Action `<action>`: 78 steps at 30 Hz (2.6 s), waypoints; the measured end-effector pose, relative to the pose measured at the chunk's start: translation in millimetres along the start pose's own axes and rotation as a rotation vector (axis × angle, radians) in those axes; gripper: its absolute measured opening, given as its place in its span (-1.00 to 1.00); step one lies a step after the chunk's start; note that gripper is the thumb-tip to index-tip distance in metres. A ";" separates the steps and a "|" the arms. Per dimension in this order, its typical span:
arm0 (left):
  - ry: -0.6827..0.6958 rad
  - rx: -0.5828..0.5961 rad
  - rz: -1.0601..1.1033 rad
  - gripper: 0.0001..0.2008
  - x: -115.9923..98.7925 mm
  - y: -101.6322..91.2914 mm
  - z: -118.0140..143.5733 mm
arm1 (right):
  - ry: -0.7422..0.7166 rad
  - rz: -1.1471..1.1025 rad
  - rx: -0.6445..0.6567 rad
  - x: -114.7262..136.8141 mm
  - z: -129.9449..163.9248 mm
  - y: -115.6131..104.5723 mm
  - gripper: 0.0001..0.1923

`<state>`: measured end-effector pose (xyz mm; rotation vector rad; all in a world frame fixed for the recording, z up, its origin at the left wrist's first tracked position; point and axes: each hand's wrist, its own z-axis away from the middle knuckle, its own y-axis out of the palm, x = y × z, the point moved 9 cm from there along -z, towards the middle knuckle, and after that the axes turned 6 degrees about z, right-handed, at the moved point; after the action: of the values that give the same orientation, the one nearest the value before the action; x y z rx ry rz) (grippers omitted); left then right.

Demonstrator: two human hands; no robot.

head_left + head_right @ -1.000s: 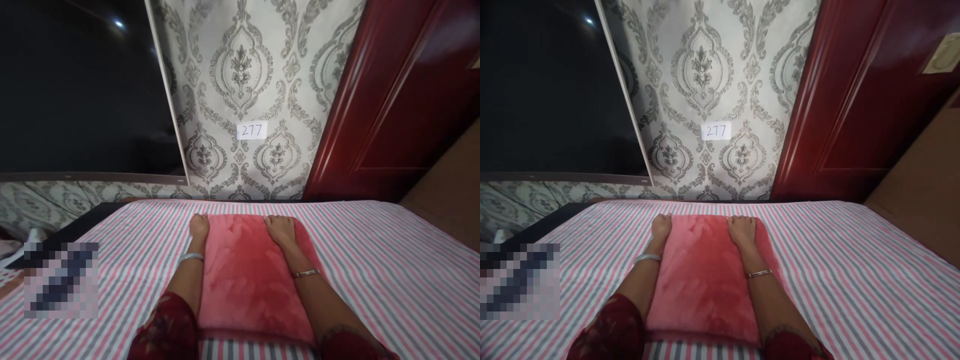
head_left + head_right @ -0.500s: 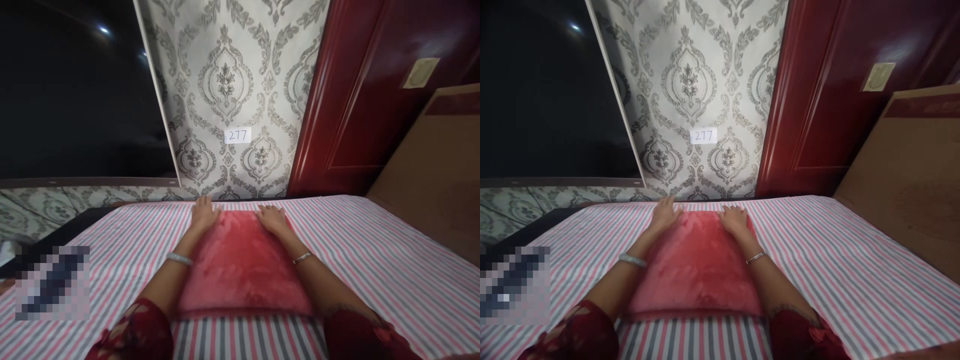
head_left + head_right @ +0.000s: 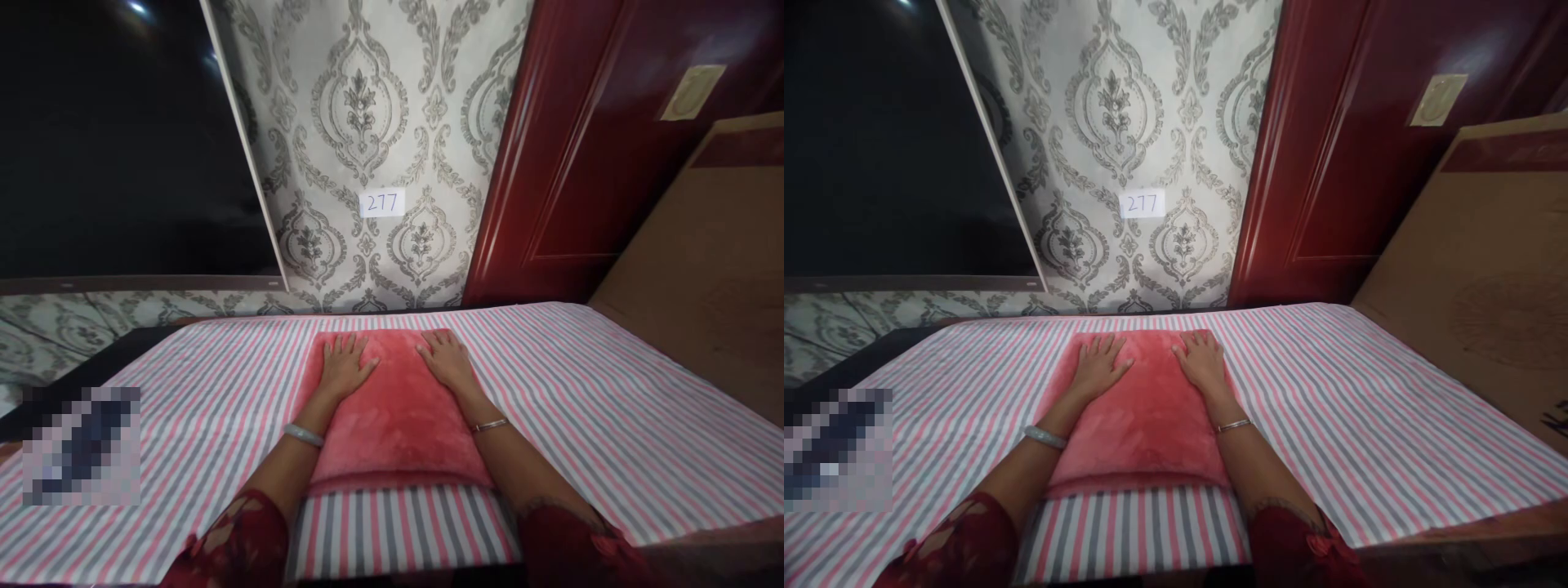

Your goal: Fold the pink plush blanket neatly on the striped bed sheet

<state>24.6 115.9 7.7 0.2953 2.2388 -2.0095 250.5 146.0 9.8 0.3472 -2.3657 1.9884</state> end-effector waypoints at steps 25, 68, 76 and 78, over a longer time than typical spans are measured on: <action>0.232 0.015 0.002 -0.32 -53.1 7.7 106.1 | -0.223 0.031 0.047 48.3 107.0 2.1 -0.40; 0.070 0.046 -0.094 -0.33 -23.3 -13.4 123.3 | -0.188 0.027 -0.155 23.7 93.1 -4.5 -0.48; -0.123 -0.071 0.050 -0.34 69.7 -9.2 164.1 | -0.177 -0.011 -0.144 24.2 93.1 -2.3 -0.48; -0.114 -0.041 0.061 -0.32 73.8 -14.3 160.1 | -0.174 -0.028 -0.113 21.8 91.9 -0.7 -0.47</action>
<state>-57.1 -39.7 -12.4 0.2356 2.1725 -1.8971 240.3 52.9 -2.6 0.5655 -2.5468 1.8730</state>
